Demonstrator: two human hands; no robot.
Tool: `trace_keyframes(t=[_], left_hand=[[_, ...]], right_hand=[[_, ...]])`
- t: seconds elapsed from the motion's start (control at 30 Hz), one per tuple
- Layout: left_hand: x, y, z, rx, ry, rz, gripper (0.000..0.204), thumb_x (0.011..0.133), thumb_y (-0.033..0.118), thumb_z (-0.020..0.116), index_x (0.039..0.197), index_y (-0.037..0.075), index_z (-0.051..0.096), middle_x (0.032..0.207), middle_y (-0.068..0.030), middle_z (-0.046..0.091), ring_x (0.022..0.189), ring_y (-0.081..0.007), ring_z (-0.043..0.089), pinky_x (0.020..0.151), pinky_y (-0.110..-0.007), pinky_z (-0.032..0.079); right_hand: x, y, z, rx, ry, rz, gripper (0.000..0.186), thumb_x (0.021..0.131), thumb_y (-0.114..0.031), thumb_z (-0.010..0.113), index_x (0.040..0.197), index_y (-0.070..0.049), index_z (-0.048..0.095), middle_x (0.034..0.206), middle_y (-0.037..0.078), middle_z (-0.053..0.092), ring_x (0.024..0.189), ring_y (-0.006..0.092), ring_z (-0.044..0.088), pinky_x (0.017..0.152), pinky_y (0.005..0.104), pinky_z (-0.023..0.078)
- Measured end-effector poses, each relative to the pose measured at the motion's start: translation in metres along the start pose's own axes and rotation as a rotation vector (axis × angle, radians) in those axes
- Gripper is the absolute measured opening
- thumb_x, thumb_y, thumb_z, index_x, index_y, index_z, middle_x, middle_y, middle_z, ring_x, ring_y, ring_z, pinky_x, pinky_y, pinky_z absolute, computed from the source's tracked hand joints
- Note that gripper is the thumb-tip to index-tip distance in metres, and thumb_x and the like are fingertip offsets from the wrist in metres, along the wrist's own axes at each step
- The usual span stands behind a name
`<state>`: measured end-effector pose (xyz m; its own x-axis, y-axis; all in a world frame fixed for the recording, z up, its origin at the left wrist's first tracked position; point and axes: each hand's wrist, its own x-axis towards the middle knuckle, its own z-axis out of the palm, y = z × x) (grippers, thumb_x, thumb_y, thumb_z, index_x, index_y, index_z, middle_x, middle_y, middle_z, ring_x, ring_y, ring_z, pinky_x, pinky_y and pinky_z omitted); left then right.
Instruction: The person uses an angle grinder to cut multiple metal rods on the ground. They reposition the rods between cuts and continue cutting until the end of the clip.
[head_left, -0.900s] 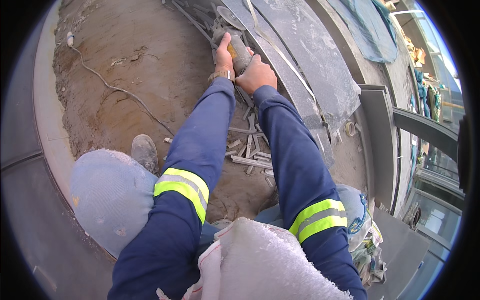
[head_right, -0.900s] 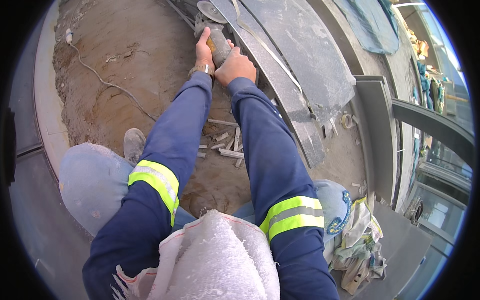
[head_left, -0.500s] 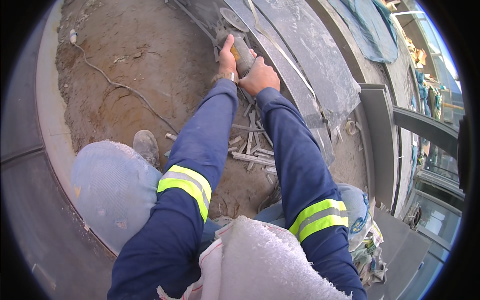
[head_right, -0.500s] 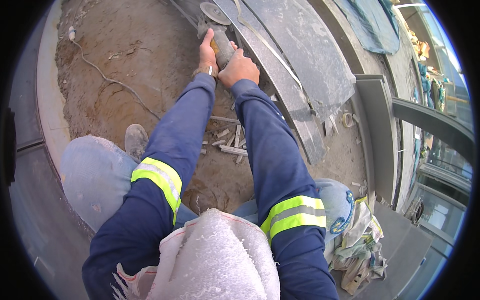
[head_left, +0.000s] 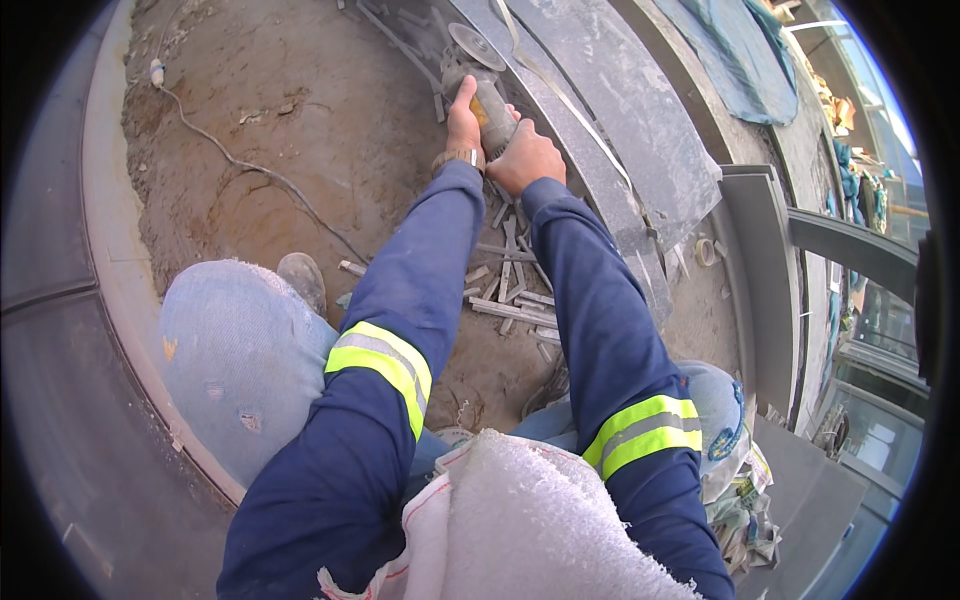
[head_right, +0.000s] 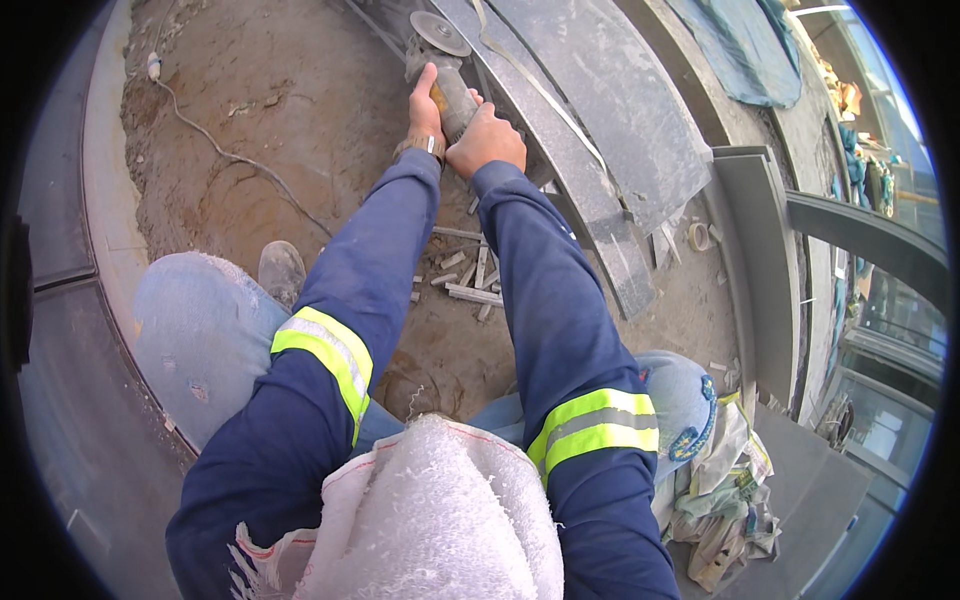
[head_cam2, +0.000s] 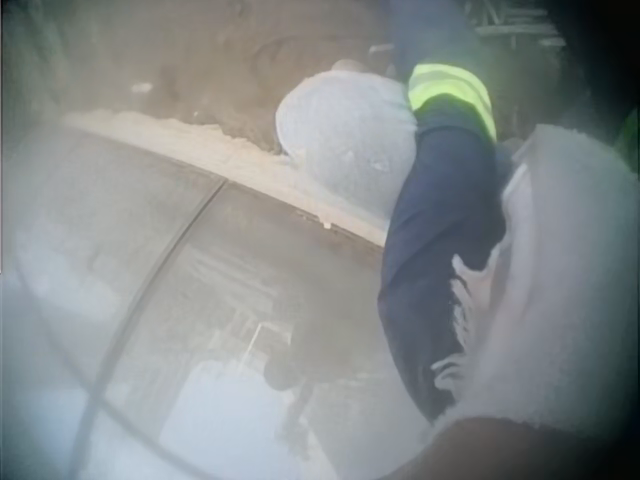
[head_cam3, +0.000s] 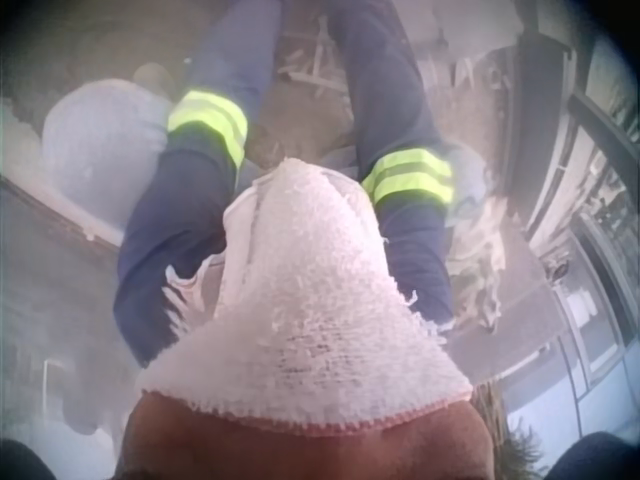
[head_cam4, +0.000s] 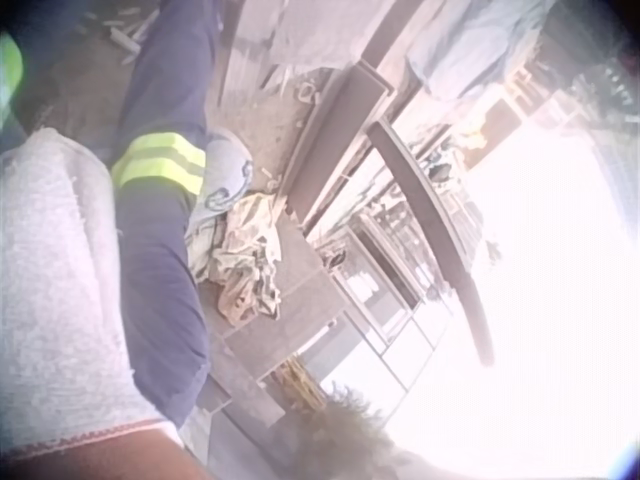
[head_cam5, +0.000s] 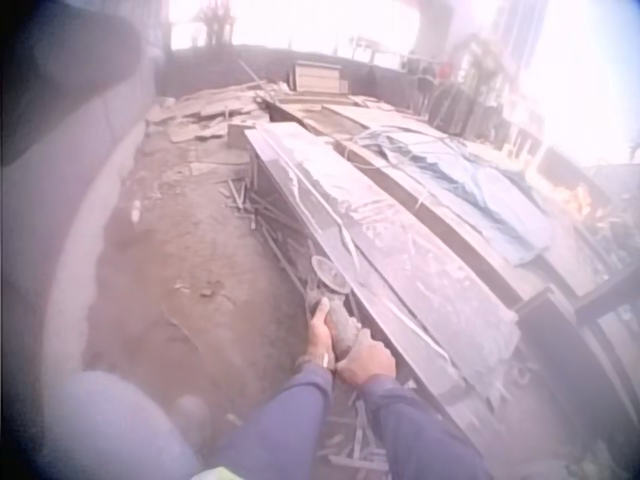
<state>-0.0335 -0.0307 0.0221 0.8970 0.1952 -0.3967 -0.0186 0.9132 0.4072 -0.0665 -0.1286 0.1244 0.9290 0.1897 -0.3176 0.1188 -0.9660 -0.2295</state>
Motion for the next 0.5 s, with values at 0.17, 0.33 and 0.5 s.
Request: trace_keyframes(t=[0.17,0.33,0.5], left_hand=[[0.004,0.004,-0.002,-0.02,-0.016,-0.021,0.051,0.092,0.054,0.059,0.093,0.003,0.061,0.077,-0.0188,0.066,0.066,-0.033,0.066,0.064,-0.043,0.056],[0.009,0.006,-0.004,-0.055,-0.008,-0.023,0.049,0.092,0.054,0.06,0.093,0.004,0.06,0.078,-0.0183,0.066,0.065,-0.0326,0.065,0.064,-0.043,0.055],[0.011,0.01,-0.003,-0.048,0.01,-0.028,0.047,0.092,0.053,0.061,0.093,0.005,0.06,0.078,-0.0173,0.066,0.066,-0.0319,0.065,0.064,-0.042,0.055]], right_hand=[[0.006,-0.001,0.0,0.004,-0.01,-0.024,0.077,0.071,-0.036,0.079,0.132,0.0,0.048,0.113,0.024,0.068,0.107,0.0368,0.067,0.095,0.042,0.052],[0.012,-0.002,0.004,0.03,0.019,-0.045,0.082,0.068,-0.038,0.079,0.132,0.003,0.048,0.111,0.026,0.068,0.105,0.0393,0.067,0.094,0.0438,0.053],[0.016,-0.003,0.007,0.04,0.032,-0.053,0.084,0.065,-0.04,0.08,0.129,0.005,0.049,0.11,0.027,0.068,0.105,0.0399,0.067,0.092,0.0442,0.053]])
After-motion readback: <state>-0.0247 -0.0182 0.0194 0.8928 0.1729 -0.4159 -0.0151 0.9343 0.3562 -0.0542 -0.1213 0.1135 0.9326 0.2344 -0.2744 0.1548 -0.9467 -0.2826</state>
